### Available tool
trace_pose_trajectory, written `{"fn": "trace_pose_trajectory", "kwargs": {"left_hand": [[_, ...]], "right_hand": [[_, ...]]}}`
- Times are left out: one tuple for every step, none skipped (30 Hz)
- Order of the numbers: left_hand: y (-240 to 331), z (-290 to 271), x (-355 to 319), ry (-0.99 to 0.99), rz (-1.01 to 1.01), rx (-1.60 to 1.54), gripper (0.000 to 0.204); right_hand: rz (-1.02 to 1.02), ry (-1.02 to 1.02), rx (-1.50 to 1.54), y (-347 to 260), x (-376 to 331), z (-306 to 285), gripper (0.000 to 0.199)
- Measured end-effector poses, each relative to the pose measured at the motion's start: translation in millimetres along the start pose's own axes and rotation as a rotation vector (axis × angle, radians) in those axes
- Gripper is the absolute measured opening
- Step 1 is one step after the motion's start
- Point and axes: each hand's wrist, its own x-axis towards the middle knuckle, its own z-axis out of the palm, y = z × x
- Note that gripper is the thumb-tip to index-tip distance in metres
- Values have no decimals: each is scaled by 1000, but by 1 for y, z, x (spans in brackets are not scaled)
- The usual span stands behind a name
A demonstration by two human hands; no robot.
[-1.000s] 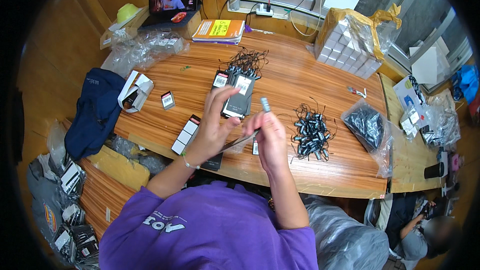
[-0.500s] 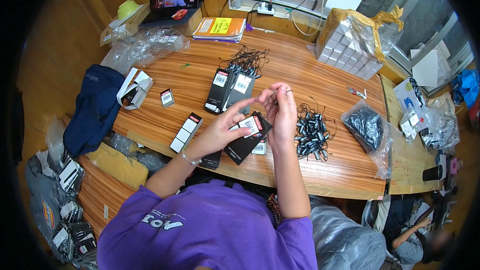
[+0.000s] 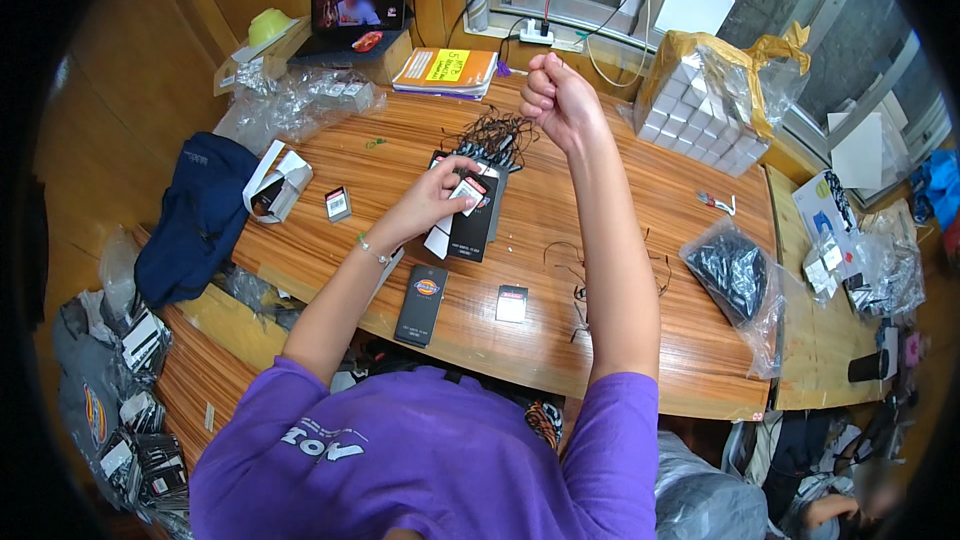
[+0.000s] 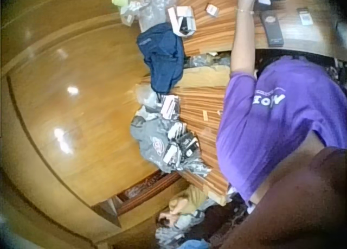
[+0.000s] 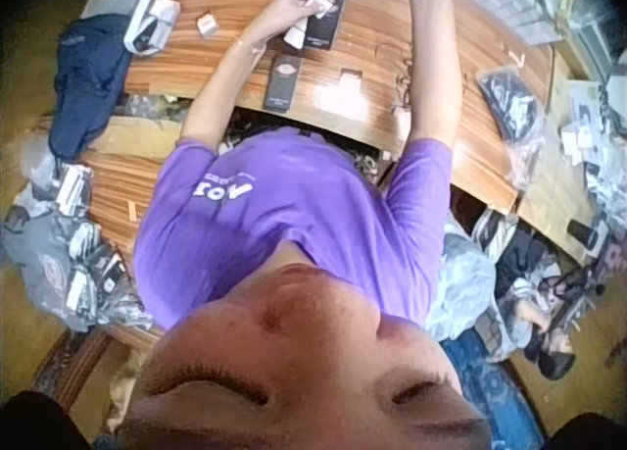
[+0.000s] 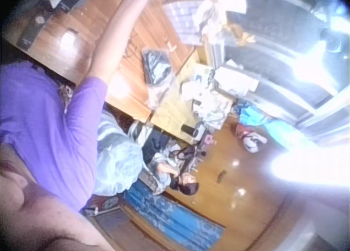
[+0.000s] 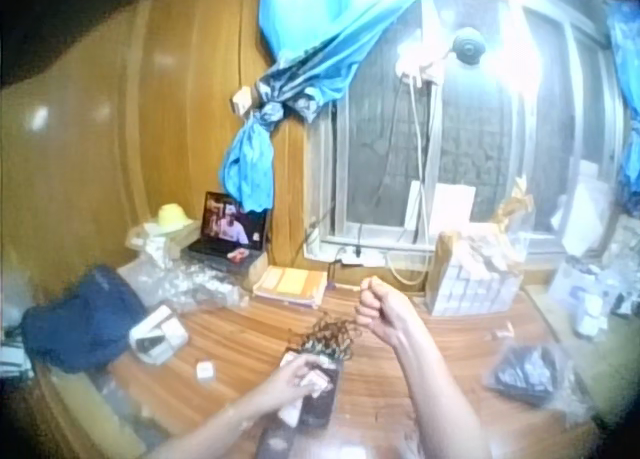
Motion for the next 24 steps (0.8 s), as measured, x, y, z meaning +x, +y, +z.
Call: {"fn": "trace_pose_trajectory", "kwargs": {"left_hand": [[-4,-3,6,38,9,-13,33],[-8,-5,13,71,55,28,35],[-8,-6,17,90,40,65,35],[-8,-6,20,109,25,102,35],[-8,-6,24,129,10,139,35],[-7,-2,28,179,69,202,35],[-5,0,31,186,49,302,35],[-2,1,32,192,29,402,34],[2,3,32,200,4,502,34],[5,4,31,245,9,661,38],[3,3,31,280,96,819,40],[2,4,30,309,186,974,43],[2,5,29,337,277,1128,45],[4,5,28,292,167,1131,48],[6,5,27,330,185,1138,50],[6,5,25,369,202,1145,52],[8,4,21,410,219,1151,53],[11,2,16,416,213,1117,55],[17,0,9,417,212,1084,57],[22,-2,0,419,211,1051,59],[27,-3,-12,409,182,1042,59],[31,-3,-24,397,156,1032,59],[35,-4,-36,385,130,1022,59],[38,-4,-47,346,97,1027,58]], "right_hand": [[-4,24,1,-1,9,-2,27],[-11,37,11,-1,17,-5,27],[-22,66,24,0,24,-4,26],[-33,94,37,1,30,-2,26],[-44,122,51,1,36,-1,26],[-60,114,55,1,42,-6,25],[-68,136,35,3,47,-11,24],[-76,157,15,5,52,-15,23],[-80,178,-2,7,56,-16,23],[-71,203,-7,11,61,-16,21],[-51,201,-33,16,66,-16,21],[-34,205,-61,20,68,-17,21],[-15,208,-88,23,72,-19,21],[9,176,-104,29,80,-25,21],[38,173,-131,34,87,-31,21],[68,168,-158,41,94,-35,21],[98,162,-186,48,99,-39,21],[133,175,-218,55,104,-42,20],[161,183,-242,61,111,-52,20],[190,191,-266,68,119,-63,20],[224,192,-289,75,126,-70,20],[247,207,-322,79,130,-75,19],[263,226,-356,85,134,-80,18],[274,251,-391,91,138,-88,18]]}}
